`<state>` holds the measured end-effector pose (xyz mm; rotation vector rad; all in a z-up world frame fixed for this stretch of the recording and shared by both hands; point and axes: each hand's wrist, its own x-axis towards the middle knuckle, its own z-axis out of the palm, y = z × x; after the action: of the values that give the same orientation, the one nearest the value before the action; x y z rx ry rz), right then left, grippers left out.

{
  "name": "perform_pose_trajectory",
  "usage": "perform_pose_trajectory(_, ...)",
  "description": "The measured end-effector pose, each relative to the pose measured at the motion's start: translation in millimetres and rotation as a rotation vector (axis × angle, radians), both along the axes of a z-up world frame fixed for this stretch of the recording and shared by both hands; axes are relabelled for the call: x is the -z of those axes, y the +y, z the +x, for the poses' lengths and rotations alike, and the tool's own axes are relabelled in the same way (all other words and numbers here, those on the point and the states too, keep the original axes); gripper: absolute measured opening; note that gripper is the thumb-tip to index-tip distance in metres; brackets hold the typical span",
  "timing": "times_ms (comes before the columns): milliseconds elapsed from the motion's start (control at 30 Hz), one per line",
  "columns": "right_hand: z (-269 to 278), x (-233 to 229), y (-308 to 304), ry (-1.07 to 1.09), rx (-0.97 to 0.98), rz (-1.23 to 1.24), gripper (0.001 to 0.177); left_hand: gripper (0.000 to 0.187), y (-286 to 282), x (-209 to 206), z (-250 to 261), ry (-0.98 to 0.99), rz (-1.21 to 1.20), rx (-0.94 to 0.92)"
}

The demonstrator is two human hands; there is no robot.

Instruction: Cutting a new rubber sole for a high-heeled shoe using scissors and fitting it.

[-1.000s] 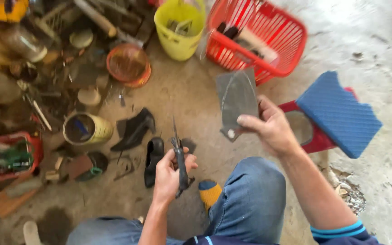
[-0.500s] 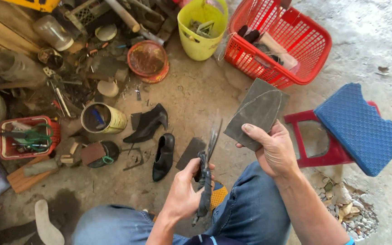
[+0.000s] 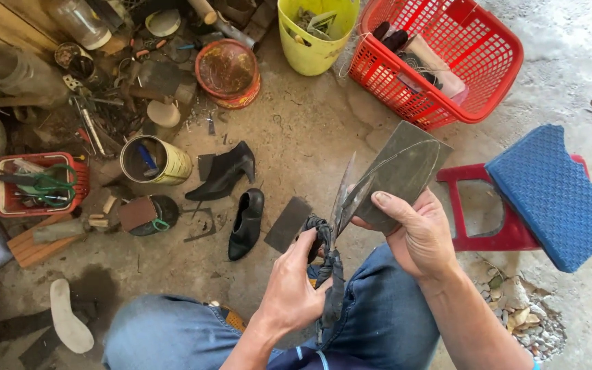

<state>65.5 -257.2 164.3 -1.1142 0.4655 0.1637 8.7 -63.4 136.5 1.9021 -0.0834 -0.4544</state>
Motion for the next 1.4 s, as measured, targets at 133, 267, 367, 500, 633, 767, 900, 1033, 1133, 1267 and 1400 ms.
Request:
perform_pose_trajectory(133, -0.9, -4.8, -0.2, 0.011, -0.026, 0.034, 0.044, 0.066, -1.6, 4.4, -0.9, -0.002, 0.0, 0.018)
perform_pose_trajectory(267, -1.2, -3.0, -2.3, 0.02, -0.025, 0.026, 0.04, 0.061, -1.5, 2.3, 0.1, -0.016, 0.015, 0.018)
perform_pose_trajectory(367, -0.5, -2.8, -2.2, 0.026, -0.009, 0.028, 0.041, 0.069, -1.7, 3.9, 0.1, -0.013, 0.023, 0.027)
perform_pose_trajectory(500, -0.4, 2.3, -4.3, 0.016, -0.014, 0.018, 0.039, 0.059, -1.9, 10.3, -1.3, -0.022, 0.042, 0.009)
perform_pose_trajectory(633, -3.1, 12.3, -8.4, -0.033, -0.016, -0.015, 0.034, 0.064, 0.9, 26.0, -5.4, -0.019, 0.111, 0.021)
perform_pose_trajectory(767, -3.8, 15.1, -9.4, -0.037, -0.03, -0.043, 0.03, 0.055, 5.0, 27.2, -6.5, 0.002, 0.138, 0.046)
perform_pose_trajectory(900, -2.2, 13.2, -7.4, -0.012, -0.046, -0.066, 0.032, 0.061, 6.3, 38.3, -10.1, -0.067, 0.149, 0.047)
perform_pose_trajectory(1033, -0.9, 10.4, -5.3, 0.0, -0.057, -0.073, 0.035, 0.061, 7.4, 48.5, -14.0, -0.114, 0.171, 0.043)
perform_pose_trajectory(1133, -0.1, 9.7, -4.8, 0.016, -0.077, -0.074, 0.039, 0.036, 7.8, 41.5, -13.9, -0.107, 0.135, 0.025)
perform_pose_trajectory(1267, 1.1, 9.6, -4.5, 0.0, -0.073, -0.083, 0.039, 0.026, 8.3, 30.1, -11.8, -0.104, 0.1, 0.019)
perform_pose_trajectory(1400, 1.7, 13.3, -8.6, 0.0, -0.029, -0.07, 0.028, 0.031, 10.1, 7.6, -6.5, 0.019, 0.027, -0.03)
